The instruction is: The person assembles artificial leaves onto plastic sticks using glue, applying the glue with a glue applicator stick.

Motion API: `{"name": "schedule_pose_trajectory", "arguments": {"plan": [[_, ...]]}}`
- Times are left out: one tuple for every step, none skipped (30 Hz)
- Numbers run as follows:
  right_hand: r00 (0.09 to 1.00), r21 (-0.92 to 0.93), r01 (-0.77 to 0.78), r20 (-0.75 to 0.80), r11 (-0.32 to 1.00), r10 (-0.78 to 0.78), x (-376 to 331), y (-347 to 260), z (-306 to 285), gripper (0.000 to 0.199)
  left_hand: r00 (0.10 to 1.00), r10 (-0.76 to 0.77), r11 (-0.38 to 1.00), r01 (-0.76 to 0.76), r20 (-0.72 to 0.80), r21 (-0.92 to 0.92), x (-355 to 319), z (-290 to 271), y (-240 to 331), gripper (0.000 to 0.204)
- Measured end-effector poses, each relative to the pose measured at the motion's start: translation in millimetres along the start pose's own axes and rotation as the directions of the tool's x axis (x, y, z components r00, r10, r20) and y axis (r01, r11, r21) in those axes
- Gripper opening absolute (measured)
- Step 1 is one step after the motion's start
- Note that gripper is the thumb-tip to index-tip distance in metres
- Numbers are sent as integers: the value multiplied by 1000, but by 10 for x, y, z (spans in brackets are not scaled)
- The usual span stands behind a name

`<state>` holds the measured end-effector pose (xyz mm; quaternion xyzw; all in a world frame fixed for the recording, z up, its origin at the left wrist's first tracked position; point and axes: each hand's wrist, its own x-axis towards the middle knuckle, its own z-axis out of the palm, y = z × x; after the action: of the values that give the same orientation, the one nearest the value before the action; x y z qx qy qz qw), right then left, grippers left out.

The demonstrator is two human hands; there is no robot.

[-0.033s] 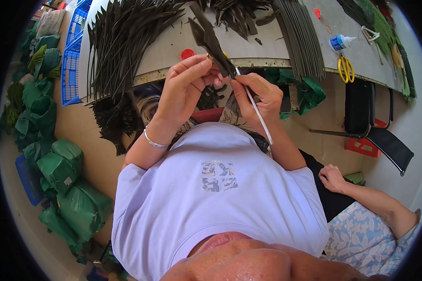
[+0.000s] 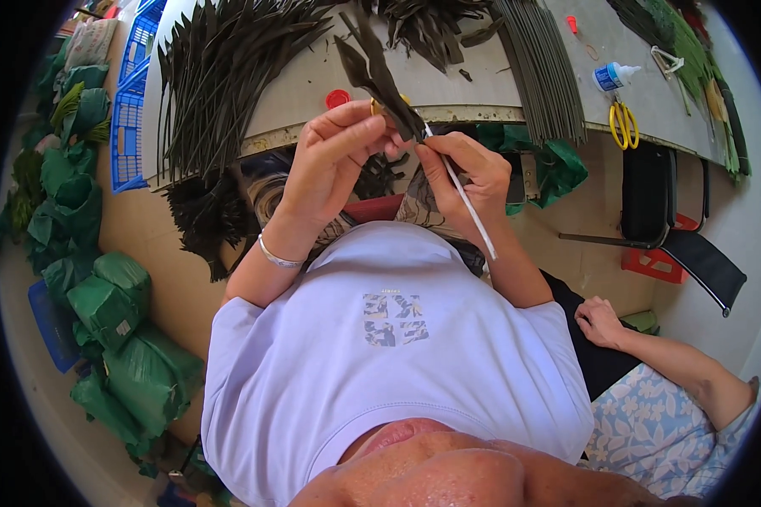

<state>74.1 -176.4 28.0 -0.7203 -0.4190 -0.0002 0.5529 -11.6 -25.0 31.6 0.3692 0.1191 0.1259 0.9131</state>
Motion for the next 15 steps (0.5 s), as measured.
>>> {"name": "schedule_pose_trajectory", "arguments": {"plan": [[1000,26,-10,20,1000,10,8,-3,-4,7,1000,0,1000,0,0,1,-4,-21,-30,13],[999,52,-21,41,998,19,16,-7,-1,7,998,53,997,-51,-30,56,-8,-51,-84,13],[999,54,-22,41,998,20,21,-18,1,7,993,107,989,-100,-57,110,-15,-78,-135,14],[997,32,22,69,999,-24,24,-32,9,9,992,107,989,-100,-59,111,-11,-112,-172,14],[993,13,67,99,998,-68,25,-42,21,11,991,126,991,-123,-50,61,3,-151,-203,15],[993,15,67,100,998,-68,17,-33,44,11,989,145,989,-145,-40,10,17,-180,-227,16],[987,-8,131,91,991,-129,0,-14,76,14,988,147,989,-146,-43,11,21,-196,-245,16],[978,-31,193,83,981,-190,-13,-2,103,16,988,148,989,-149,-51,-5,23,-205,-261,16],[978,-27,194,85,981,-191,-21,-3,121,16,987,150,988,-152,-59,-22,19,-215,-274,15],[968,-87,243,89,966,-235,-32,-11,136,18,986,152,988,-154,-63,-20,8,-228,-288,15],[956,-146,290,95,946,-279,-39,-21,152,19,987,140,990,-141,-78,-19,-7,-239,-300,13],[955,-142,292,96,946,-280,-38,-26,168,19,988,127,991,-129,-92,-20,-20,-249,-305,11],[951,-173,306,110,936,-290,-38,-31,186,18,987,129,991,-132,-95,-19,-43,-257,-299,11],[946,-204,321,125,925,-300,-34,-36,207,17,989,86,996,-88,-118,-11,-78,-264,-291,9],[945,-203,323,127,924,-302,-35,-30,228,17,989,42,999,-43,-140,-7,-106,-265,-287,8]]}}
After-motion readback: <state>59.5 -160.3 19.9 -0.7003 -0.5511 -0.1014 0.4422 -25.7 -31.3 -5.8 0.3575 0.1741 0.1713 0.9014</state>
